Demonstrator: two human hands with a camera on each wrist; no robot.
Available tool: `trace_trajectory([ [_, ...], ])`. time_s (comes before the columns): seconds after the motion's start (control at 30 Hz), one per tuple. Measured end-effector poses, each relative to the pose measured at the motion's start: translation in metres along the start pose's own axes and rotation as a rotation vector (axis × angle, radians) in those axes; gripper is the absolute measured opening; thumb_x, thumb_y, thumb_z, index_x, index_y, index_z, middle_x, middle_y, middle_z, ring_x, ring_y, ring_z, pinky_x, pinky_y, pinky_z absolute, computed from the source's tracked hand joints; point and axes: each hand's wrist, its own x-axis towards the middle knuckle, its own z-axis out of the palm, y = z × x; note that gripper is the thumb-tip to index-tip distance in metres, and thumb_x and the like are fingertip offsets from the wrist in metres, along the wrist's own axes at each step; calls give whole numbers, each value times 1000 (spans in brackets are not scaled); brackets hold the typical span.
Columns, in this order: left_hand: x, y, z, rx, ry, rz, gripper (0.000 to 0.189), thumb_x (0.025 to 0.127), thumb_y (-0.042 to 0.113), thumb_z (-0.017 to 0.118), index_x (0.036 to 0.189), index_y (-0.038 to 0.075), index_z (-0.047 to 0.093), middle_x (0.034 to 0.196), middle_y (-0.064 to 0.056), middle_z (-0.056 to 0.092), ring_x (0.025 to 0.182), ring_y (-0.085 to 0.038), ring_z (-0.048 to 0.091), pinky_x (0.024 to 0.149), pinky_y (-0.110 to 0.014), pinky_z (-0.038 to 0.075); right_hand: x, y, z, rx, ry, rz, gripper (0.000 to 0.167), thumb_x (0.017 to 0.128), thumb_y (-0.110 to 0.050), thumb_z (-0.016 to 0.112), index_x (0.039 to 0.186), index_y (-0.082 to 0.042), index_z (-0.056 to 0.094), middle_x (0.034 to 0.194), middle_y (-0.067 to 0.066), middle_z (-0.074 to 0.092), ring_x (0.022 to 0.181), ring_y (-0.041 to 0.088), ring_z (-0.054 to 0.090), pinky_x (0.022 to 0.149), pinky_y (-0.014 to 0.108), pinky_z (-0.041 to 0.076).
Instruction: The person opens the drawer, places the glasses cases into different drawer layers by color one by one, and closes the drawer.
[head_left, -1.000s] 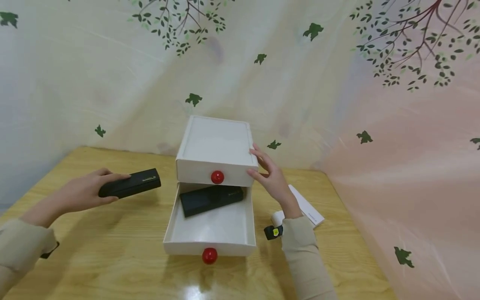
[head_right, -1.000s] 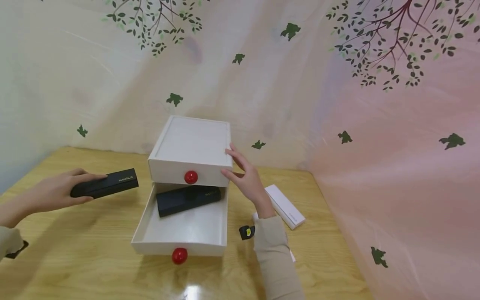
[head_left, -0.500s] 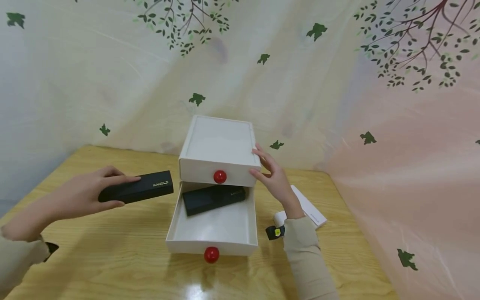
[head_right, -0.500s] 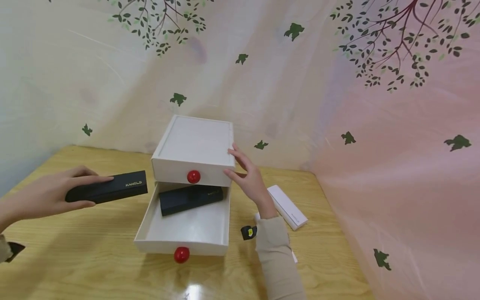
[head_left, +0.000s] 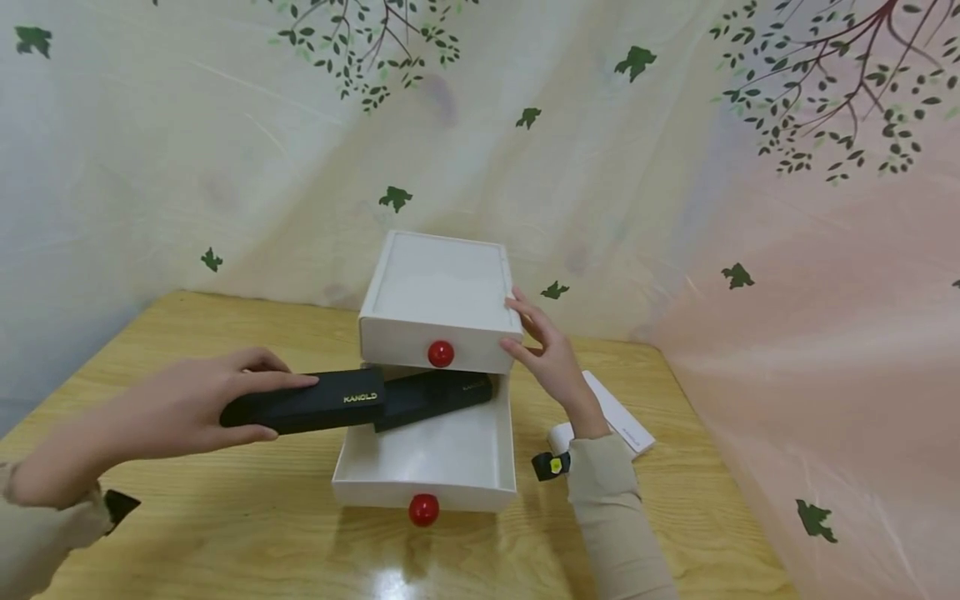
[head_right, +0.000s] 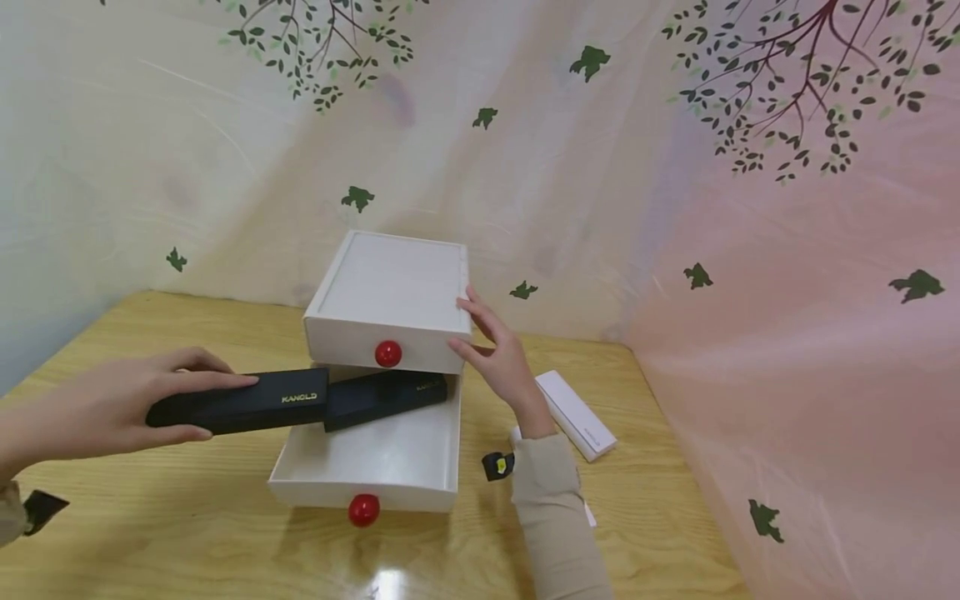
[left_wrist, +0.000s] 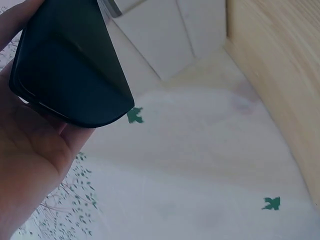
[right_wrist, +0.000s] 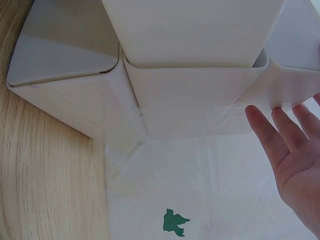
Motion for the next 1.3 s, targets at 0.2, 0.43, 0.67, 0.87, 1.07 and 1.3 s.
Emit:
trace_trajectory([
  [0.2,15,17,-2,-40,-23,32,55,78,41,79,129,35,61,112,6,60,85,-4,58,65,-27,51,1,1,1,0,-2,4,55,94,-15,63,145,-19,44,162,-9,22,145,34,32,98,52,48],
  [0.43,37,31,5,-94,-70,57,53,81,39,77,131,34,60,112,4,60,85,-6,59,69,-28,53,2,0,1,-4,-3,3,55,94,-14,63,145,-19,43,162,-9,21,145,34,32,99,53,48],
  [0.67,55,45,17,-151,-64,113,53,81,33,78,131,31,61,113,-1,60,89,-12,63,71,-29,54,0,-2,1,-16,2,20,56,94,-18,64,145,-21,43,162,-6,20,145,34,31,100,53,46],
  [0.87,73,58,29,-150,-103,145,54,81,33,78,132,30,60,114,-4,61,92,-15,62,76,-32,56,0,-1,0,-30,10,18,56,94,-20,64,145,-21,43,162,-7,21,145,34,32,100,52,47],
  [1.07,90,71,41,-126,-143,176,55,81,36,78,132,30,60,114,-3,61,89,-13,62,74,-27,56,0,-2,0,-31,10,7,56,94,-16,64,145,-18,43,163,-2,21,145,35,32,99,53,47],
  [1.3,98,81,46,-122,-171,182,53,81,38,77,131,29,61,108,-2,60,87,-11,59,68,-21,52,0,-2,2,-36,12,12,55,94,-16,64,145,-19,44,163,-3,21,145,35,32,99,54,47],
])
